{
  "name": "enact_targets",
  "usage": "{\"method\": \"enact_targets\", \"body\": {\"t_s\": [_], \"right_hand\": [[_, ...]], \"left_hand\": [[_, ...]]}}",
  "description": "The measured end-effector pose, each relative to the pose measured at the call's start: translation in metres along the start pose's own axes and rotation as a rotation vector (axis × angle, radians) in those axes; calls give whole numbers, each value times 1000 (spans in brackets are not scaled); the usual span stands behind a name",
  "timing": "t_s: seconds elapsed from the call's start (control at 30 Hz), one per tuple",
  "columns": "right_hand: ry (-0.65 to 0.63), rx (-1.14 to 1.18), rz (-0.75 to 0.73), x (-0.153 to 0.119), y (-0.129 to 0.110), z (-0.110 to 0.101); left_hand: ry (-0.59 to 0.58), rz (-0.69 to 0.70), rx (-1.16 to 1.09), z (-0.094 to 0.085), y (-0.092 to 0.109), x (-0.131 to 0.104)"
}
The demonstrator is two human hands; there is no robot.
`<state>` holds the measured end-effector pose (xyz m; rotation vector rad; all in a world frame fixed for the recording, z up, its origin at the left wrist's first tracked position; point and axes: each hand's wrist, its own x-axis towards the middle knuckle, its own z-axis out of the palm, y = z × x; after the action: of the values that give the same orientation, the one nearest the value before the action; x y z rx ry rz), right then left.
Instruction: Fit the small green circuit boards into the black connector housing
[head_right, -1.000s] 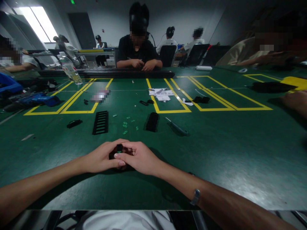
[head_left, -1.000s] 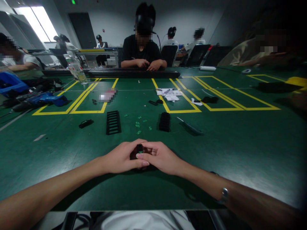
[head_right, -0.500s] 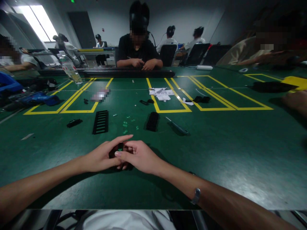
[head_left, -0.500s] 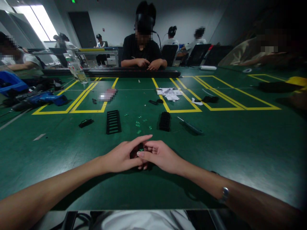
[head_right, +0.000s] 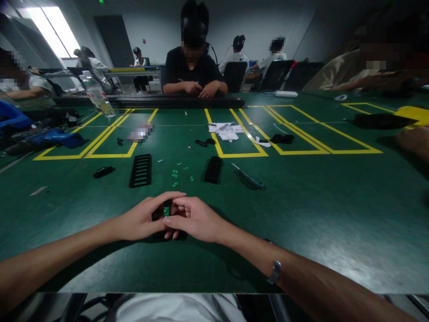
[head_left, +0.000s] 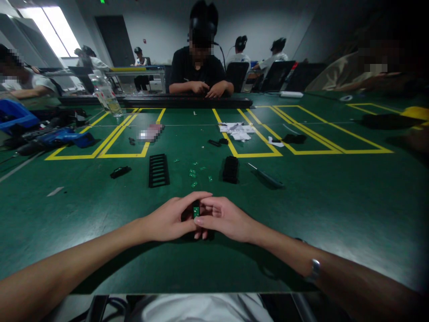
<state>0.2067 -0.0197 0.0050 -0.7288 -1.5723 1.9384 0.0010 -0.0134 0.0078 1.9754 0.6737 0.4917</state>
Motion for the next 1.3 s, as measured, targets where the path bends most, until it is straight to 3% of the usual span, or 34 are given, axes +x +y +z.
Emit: {"method": "enact_targets", "body": {"t_s": [1.3], "right_hand": [[-43,7,23,0,-1,-3]], "left_hand": [[19,4,22,0,-1,1]]}}
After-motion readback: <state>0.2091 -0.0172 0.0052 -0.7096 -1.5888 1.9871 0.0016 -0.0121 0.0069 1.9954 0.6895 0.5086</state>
